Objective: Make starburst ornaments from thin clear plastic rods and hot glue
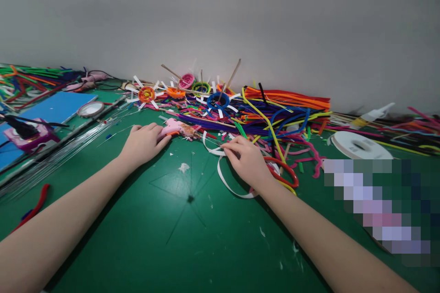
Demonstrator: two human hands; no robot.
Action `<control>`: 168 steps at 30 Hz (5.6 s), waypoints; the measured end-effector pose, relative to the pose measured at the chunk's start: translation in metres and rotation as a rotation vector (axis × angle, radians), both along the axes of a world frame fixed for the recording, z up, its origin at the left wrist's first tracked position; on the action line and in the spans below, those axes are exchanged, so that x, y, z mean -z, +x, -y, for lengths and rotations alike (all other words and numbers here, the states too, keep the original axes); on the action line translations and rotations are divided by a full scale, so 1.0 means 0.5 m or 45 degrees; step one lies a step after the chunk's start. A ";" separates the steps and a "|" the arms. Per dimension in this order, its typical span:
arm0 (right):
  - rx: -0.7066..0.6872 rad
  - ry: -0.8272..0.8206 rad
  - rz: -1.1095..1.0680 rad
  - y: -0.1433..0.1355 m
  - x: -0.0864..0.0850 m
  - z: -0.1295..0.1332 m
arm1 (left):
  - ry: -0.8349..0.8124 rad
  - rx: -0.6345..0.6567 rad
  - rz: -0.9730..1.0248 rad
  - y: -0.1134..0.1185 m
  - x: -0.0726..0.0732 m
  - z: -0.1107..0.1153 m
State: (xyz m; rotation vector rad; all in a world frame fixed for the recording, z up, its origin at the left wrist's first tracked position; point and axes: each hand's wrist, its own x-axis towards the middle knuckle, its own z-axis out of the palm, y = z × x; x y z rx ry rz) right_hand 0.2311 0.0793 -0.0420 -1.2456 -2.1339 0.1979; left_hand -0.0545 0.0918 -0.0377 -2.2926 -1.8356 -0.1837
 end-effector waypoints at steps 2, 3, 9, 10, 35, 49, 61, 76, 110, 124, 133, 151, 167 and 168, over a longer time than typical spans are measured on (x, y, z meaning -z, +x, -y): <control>-0.006 0.001 -0.008 0.000 0.000 0.000 | -0.007 -0.004 -0.001 0.001 -0.001 0.000; -0.012 -0.002 -0.008 0.000 0.000 0.000 | -0.009 -0.005 0.000 0.001 -0.001 0.000; -0.017 -0.020 -0.008 0.000 -0.002 0.001 | -0.001 -0.005 -0.003 0.000 0.001 0.000; -0.017 -0.019 -0.013 0.000 -0.002 0.002 | 0.003 -0.005 -0.003 0.000 0.001 0.000; -0.034 -0.009 0.023 -0.002 -0.003 0.001 | 0.006 -0.008 0.001 -0.001 0.003 0.000; -0.025 -0.031 -0.009 -0.001 -0.005 0.002 | 0.007 -0.004 0.014 0.000 0.002 0.001; -0.006 -0.076 0.028 -0.002 -0.008 0.002 | -0.006 -0.006 0.039 -0.001 0.002 0.000; -0.007 -0.026 0.026 -0.001 -0.005 0.002 | 0.014 0.003 0.014 0.001 0.002 0.001; 0.005 -0.074 -0.477 -0.016 -0.035 0.022 | 0.082 -0.017 0.050 -0.005 0.008 0.002; -0.095 -0.214 -0.512 -0.075 -0.035 0.168 | 0.403 -0.043 0.379 0.003 -0.029 0.042; -0.158 -0.191 -0.424 -0.071 -0.031 0.184 | 0.553 0.120 0.492 0.021 -0.040 0.077; -0.169 -0.125 -0.415 -0.077 -0.030 0.178 | 0.653 0.384 0.515 0.033 -0.073 0.114; -0.164 -0.007 -0.441 -0.053 -0.030 0.155 | 0.295 0.416 0.258 0.084 -0.085 0.254; -0.172 0.007 -0.432 -0.053 -0.030 0.155 | 0.208 0.390 0.314 0.085 -0.081 0.256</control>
